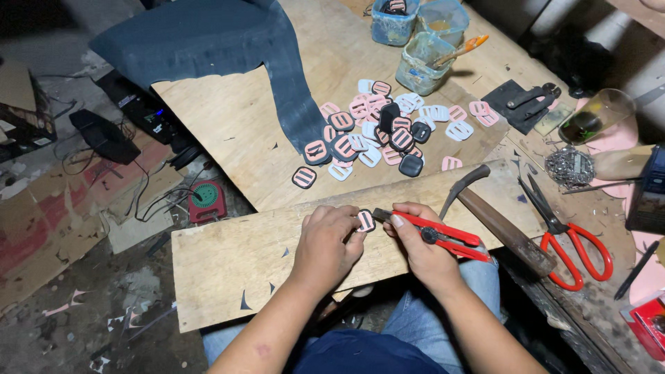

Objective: The person assembles small shoe components by placing them on a wooden board and tapping them with a hammer. They then use pliers to adjust the components. The process is repeated for multiple items.

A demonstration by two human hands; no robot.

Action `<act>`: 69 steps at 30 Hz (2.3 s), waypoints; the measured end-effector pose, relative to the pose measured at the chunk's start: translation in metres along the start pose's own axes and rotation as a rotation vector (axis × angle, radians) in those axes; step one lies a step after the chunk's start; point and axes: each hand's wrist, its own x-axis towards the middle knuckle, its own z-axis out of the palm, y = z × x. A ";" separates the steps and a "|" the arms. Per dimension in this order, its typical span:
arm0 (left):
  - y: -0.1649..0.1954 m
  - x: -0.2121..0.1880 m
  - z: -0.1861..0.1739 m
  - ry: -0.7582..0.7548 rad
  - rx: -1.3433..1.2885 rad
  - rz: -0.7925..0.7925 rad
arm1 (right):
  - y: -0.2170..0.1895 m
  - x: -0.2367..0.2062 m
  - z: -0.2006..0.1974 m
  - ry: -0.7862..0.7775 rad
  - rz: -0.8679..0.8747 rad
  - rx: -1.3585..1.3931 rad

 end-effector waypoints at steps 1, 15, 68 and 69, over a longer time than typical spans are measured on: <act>-0.001 -0.001 0.000 -0.005 -0.008 0.005 | -0.001 0.000 0.003 -0.001 -0.021 -0.044; -0.003 -0.004 -0.001 0.034 -0.002 0.048 | -0.006 0.001 0.024 0.058 -0.120 -0.266; -0.007 -0.007 0.002 0.019 -0.076 -0.036 | -0.050 -0.010 0.044 -0.013 -0.740 -0.810; -0.007 -0.007 0.002 0.015 -0.074 -0.040 | -0.052 -0.011 0.044 -0.017 -0.707 -0.823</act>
